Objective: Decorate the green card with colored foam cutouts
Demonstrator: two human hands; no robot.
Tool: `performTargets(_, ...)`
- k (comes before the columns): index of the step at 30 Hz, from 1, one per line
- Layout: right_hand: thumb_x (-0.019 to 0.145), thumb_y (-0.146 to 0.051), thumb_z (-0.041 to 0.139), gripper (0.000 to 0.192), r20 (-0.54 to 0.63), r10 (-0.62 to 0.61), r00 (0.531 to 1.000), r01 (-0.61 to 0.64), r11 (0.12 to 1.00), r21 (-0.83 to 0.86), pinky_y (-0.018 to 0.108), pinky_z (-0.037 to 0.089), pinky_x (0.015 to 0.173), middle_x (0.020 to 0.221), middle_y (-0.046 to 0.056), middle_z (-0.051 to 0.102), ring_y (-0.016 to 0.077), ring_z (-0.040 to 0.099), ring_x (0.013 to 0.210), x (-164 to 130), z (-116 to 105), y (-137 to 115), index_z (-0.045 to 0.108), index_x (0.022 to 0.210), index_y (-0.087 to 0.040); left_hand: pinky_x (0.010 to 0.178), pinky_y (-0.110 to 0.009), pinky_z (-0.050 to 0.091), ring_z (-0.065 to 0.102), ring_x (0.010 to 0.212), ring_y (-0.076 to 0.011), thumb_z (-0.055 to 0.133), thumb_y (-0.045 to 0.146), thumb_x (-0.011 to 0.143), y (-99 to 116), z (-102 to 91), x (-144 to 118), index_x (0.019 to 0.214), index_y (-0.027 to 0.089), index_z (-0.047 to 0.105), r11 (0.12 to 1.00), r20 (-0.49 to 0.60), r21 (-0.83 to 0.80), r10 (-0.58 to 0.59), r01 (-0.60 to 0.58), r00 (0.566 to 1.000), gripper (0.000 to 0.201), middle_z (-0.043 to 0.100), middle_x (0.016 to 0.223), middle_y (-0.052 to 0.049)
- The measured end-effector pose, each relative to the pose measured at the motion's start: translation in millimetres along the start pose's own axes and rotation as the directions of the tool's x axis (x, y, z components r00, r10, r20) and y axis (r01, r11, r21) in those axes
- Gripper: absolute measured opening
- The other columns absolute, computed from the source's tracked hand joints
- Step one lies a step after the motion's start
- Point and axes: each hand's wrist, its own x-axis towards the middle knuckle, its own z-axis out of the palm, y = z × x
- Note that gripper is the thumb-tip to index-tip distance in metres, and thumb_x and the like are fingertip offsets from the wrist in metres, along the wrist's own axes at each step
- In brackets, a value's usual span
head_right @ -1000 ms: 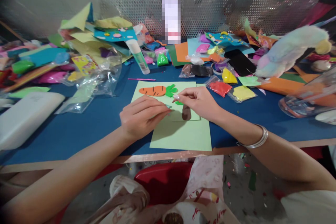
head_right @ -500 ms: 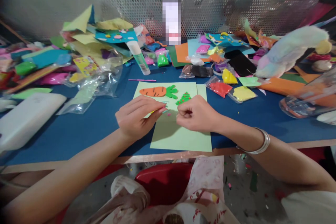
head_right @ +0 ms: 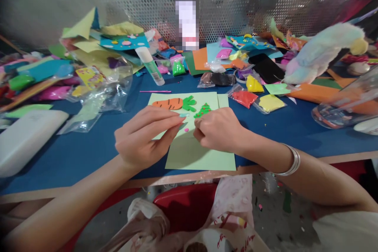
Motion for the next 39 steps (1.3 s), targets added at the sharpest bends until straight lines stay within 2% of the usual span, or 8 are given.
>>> performTargets(4,0.073,-0.024,0.047,0.026,-0.038,-0.041,0.998,0.041,0.999,-0.007,0.027,0.012,0.048,0.046,0.004,0.048,0.0105,0.025,0.046,-1.4,3.3,-1.3,0.055,0.05,-0.015,0.068,-0.023,0.054,0.064,0.072,-0.0108,0.064,0.014,0.08,6.9,2.9,8.3,0.084,0.017,0.062,0.999,0.01,-0.053,-0.008,0.009,1.0,0.005,0.069,0.075,0.0)
performTargets(8,0.069,-0.026,0.049,0.025,-0.073,-0.071,0.995,0.072,0.997,0.008,0.027,0.013,0.047,0.045,0.004,0.045,0.0103,0.023,0.047,-3.2,5.4,-1.2,0.054,0.047,-0.015,0.067,-0.023,0.054,0.064,0.073,-0.011,0.063,0.016,0.08,11.1,6.6,12.4,0.081,0.018,0.062,0.997,0.03,-0.074,0.012,-0.01,0.999,0.002,0.069,0.077,-0.001)
performTargets(12,0.064,-0.023,0.048,0.021,-0.105,-0.084,0.991,0.088,0.996,0.03,0.027,0.015,0.047,0.046,0.003,0.044,0.0099,0.024,0.047,-5.0,6.9,-1.9,0.051,0.045,-0.015,0.066,-0.025,0.054,0.062,0.073,-0.012,0.064,0.016,0.079,12.1,8.6,9.7,0.082,0.019,0.063,0.997,0.066,-0.07,0.028,-0.023,0.997,0.004,0.069,0.08,-0.002)
performTargets(18,0.059,-0.024,0.047,0.015,-0.102,-0.066,0.993,0.073,0.995,0.067,0.026,0.017,0.047,0.048,0.002,0.048,0.0091,0.026,0.047,-4.9,7.0,-2.8,0.053,0.049,-0.014,0.066,-0.024,0.051,0.062,0.074,-0.0119,0.063,0.017,0.08,11.9,12.7,2.3,0.084,0.017,0.064,0.995,0.057,-0.041,0.089,-0.087,0.994,0.004,0.068,0.078,-0.002)
performTargets(25,0.065,-0.025,0.046,0.024,-0.03,-0.104,0.994,0.104,0.994,0.024,0.026,0.013,0.047,0.045,0.001,0.037,0.0093,0.015,0.048,-4.8,6.8,-1.2,0.047,0.043,-0.015,0.072,-0.035,0.044,0.062,0.081,-0.0184,0.058,0.025,0.081,10.1,11.0,-6.4,0.099,0.018,0.064,0.984,0.113,0.095,0.138,-0.149,0.984,0.02,0.068,0.093,-0.007)
performTargets(30,0.067,-0.024,0.046,0.023,-0.032,-0.104,0.994,0.105,0.994,0.023,0.026,0.012,0.047,0.045,0.002,0.04,0.0092,0.014,0.048,-5.6,7.5,-3.1,0.053,0.047,-0.015,0.076,-0.037,0.042,0.06,0.084,-0.0198,0.052,0.02,0.078,8.0,10.0,-11.1,0.106,0.017,0.062,0.987,0.141,0.057,0.142,-0.151,0.98,0.03,0.065,0.097,-0.009)
performTargets(34,0.073,-0.023,0.042,0.029,-0.075,-0.064,0.995,0.066,0.998,0.022,0.026,0.01,0.047,0.042,0.002,0.039,0.0089,0.013,0.046,-4.7,6.1,-6.7,0.053,0.047,-0.014,0.078,-0.037,0.041,0.058,0.086,-0.0187,0.046,0.008,0.074,8.2,11.2,-13.8,0.11,0.018,0.061,0.993,0.146,0.019,0.111,-0.115,0.983,0.04,0.064,0.1,-0.008)
performTargets(39,0.073,-0.023,0.042,0.03,-0.085,-0.067,0.994,0.069,0.997,0.027,0.025,0.01,0.045,0.042,0.002,0.043,0.0091,0.014,0.046,-4.4,5.3,-7.5,0.053,0.047,-0.014,0.078,-0.037,0.042,0.058,0.087,-0.0191,0.045,0.005,0.07,8.9,12.4,-15.1,0.111,0.019,0.061,0.995,0.154,0.003,0.094,-0.095,0.984,0.046,0.063,0.101,-0.008)
